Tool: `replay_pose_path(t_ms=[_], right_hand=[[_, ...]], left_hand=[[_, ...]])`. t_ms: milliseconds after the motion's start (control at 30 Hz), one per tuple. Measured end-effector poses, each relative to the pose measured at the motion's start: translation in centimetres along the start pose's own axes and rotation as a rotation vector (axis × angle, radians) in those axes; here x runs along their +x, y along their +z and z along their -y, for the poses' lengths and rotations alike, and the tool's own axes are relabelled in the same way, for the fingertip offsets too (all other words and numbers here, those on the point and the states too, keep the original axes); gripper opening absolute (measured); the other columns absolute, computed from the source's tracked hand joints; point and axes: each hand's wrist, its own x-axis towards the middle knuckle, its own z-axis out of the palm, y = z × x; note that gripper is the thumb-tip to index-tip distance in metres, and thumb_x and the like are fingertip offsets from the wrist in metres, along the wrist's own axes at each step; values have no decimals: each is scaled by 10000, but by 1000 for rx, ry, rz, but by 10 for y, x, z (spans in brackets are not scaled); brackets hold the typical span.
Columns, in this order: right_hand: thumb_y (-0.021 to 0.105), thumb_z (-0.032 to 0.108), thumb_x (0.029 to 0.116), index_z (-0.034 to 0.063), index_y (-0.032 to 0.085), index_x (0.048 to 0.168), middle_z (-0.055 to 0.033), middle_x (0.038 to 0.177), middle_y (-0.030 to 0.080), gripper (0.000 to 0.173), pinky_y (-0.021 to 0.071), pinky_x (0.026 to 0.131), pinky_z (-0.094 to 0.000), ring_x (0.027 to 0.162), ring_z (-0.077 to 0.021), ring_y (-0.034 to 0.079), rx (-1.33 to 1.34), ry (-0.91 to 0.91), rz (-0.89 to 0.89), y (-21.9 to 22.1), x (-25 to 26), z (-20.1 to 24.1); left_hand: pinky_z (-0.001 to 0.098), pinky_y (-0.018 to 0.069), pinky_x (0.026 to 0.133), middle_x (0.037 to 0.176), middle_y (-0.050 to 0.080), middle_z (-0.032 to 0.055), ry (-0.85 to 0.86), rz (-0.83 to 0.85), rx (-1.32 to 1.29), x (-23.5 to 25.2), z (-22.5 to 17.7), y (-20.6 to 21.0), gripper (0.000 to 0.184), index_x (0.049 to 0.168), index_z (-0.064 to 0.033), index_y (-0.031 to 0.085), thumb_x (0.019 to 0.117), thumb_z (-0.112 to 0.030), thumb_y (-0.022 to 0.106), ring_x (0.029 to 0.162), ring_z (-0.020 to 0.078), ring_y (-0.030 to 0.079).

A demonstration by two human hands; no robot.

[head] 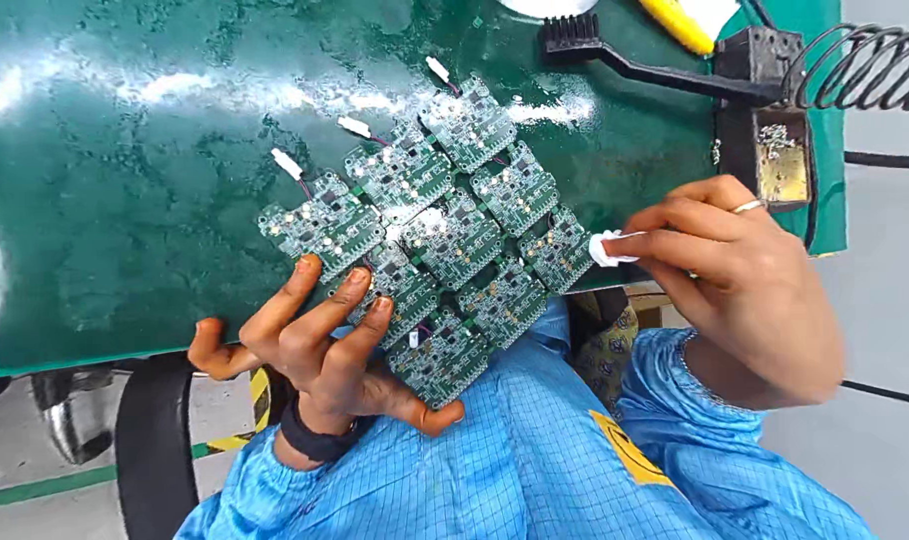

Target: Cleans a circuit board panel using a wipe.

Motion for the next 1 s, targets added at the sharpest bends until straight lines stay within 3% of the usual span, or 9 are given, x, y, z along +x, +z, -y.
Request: replay_pose_path(t_ms=[100,200,367,433,500,567,733,900,1000], right_hand=[[658,89,946,56,800,908,-86,855,720,150,445,854,-341,931,-234,620,58,-19,-146,16,15,0],[703,78,920,31,801,927,-75,756,640,109,409,827,-304,868,-195,575,126,-21,-319,43,28,8],[667,179,970,115,795,904,-46,950,696,157,359,1004,-338,1093,-200,549,177,-7,-55,9,2,-12],[676,191,965,121,791,891,-31,966,710,153,356,1027,-355,1133,-195,557,231,-23,-60,12,6,-18],[689,143,937,91,798,901,-35,924,718,126,403,989,-343,1079,-182,596,292,-8,-176,32,19,-10],[693,113,929,69,800,915,-45,895,700,117,384,928,-363,1020,-187,581,309,11,-234,42,25,-4],[674,207,949,154,777,858,30,878,698,147,303,960,-407,1017,-136,554,285,-44,18,11,9,-28],[678,145,944,86,791,911,-47,906,703,132,329,924,-448,1002,-198,577,284,12,-199,39,27,-12],[676,199,956,127,784,888,-3,901,701,147,329,953,-416,1022,-154,574,280,7,-117,27,14,-24]], left_hand=[[505,-24,1203,1245,529,-67,10,-6,-22,1,1,2,906,1202,-287,565,667,-998,397,1402,70,341],[506,-15,1199,1251,534,-63,5,-5,-26,1,0,1,897,1205,-278,570,679,-986,408,1392,81,355],[504,-22,1208,1290,529,-70,-4,1,-13,1,-2,0,869,1231,-277,563,733,-965,378,1421,71,333],[496,-15,1206,1285,530,-82,-1,-1,-27,0,0,1,867,1223,-288,568,718,-970,389,1416,67,331],[490,-20,1207,1293,527,-87,2,11,-32,0,1,0,882,1244,-292,564,709,-972,393,1419,65,326],[483,-20,1209,1288,526,-79,-2,25,-29,1,0,-2,878,1239,-281,560,714,-966,397,1414,64,331],[484,3,1201,1270,538,-79,-8,13,-4,2,-2,-1,869,1205,-278,558,721,-975,370,1395,60,351],[487,16,1198,1209,532,-60,-4,27,-21,2,-2,-2,880,1198,-269,558,694,-976,412,1364,77,373],[492,26,1190,1200,554,-60,-17,-11,5,3,-4,0,865,1148,-261,561,684,-977,418,1348,85,394]])
